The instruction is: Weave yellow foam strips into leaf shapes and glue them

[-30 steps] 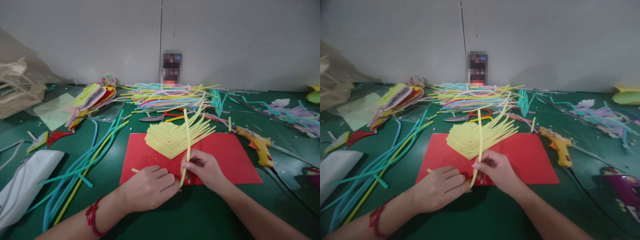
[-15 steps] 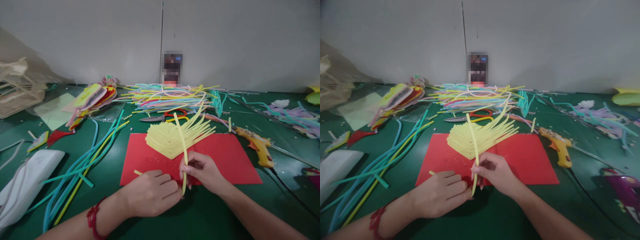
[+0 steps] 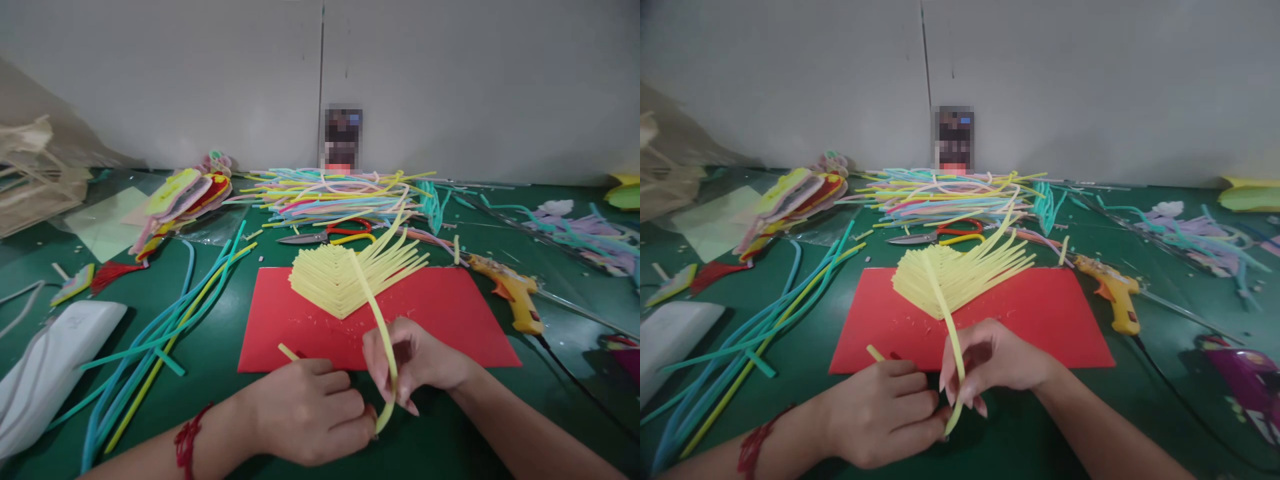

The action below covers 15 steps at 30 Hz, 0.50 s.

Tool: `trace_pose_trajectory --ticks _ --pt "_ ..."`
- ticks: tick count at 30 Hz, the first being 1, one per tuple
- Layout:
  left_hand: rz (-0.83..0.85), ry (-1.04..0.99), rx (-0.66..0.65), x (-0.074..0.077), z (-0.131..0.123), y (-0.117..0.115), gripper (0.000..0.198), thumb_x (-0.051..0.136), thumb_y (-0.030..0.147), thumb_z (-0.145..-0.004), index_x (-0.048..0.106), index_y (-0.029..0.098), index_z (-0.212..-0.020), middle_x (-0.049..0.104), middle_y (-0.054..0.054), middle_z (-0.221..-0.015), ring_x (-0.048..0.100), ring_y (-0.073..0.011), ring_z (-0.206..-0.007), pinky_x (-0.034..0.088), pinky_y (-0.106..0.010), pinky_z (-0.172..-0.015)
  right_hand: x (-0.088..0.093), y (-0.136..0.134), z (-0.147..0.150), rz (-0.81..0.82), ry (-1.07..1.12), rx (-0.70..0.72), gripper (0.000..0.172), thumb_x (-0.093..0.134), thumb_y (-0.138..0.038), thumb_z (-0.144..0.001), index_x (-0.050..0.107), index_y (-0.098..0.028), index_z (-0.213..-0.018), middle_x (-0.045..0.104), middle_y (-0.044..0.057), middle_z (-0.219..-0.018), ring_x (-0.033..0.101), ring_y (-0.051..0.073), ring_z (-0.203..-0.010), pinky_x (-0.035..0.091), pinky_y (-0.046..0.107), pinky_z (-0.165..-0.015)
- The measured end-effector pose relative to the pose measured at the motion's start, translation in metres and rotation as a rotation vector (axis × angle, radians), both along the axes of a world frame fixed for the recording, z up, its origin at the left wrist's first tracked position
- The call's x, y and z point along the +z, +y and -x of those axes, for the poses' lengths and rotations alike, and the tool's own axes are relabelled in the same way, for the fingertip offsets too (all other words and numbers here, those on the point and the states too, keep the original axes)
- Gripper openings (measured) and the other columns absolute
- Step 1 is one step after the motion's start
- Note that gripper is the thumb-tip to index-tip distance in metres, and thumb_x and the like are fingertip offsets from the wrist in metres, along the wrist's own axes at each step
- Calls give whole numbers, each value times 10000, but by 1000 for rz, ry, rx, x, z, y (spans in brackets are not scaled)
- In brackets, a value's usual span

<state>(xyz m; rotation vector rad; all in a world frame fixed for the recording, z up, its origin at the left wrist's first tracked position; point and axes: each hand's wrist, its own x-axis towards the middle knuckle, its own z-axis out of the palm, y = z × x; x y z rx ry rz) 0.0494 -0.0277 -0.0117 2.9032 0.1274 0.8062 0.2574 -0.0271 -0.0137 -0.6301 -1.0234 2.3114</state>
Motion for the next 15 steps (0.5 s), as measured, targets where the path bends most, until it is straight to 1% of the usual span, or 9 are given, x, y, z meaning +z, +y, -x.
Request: trace_pose_trajectory --ticks 2,4,7,10,15 --pt "14 -12 -8 0 0 0 151 514 150 -892 624 143 -788 537 18 -598 441 -129 -515 349 -291 -437 0 0 0 35 58 51 123 776 -212 -673 695 -160 -749 656 -3 -717 605 67 -509 506 160 -457" --pt "23 -13 -13 -1 1 1 176 502 147 -897 622 143 -768 537 15 -593 439 -132 -515 348 -291 -438 0 -1 2 31 104 55 123 772 -214 -681 678 -154 -732 659 4 -719 608 80 -492 521 190 -454" --pt "18 -6 -8 -1 2 1 187 496 154 -901 623 139 -764 529 12 -587 434 -136 -512 344 -297 -443 -3 -2 5 -29 114 -60 101 762 -190 -698 668 -160 -721 659 -2 -708 589 75 -450 506 188 -417" --pt "10 -1 4 -1 3 2 138 527 160 -890 625 138 -796 532 13 -593 443 -136 -520 339 -299 -453 -8 -2 9 -92 92 -190 88 771 -183 -691 684 -172 -696 657 -8 -687 596 71 -462 493 162 -414" --pt "4 -17 9 -2 3 3 125 537 154 -888 602 143 -782 535 21 -585 445 -136 -518 341 -296 -464 -16 -2 15 -164 77 -350 127 818 -133 -615 712 -191 -655 670 -3 -632 592 65 -486 490 136 -429"
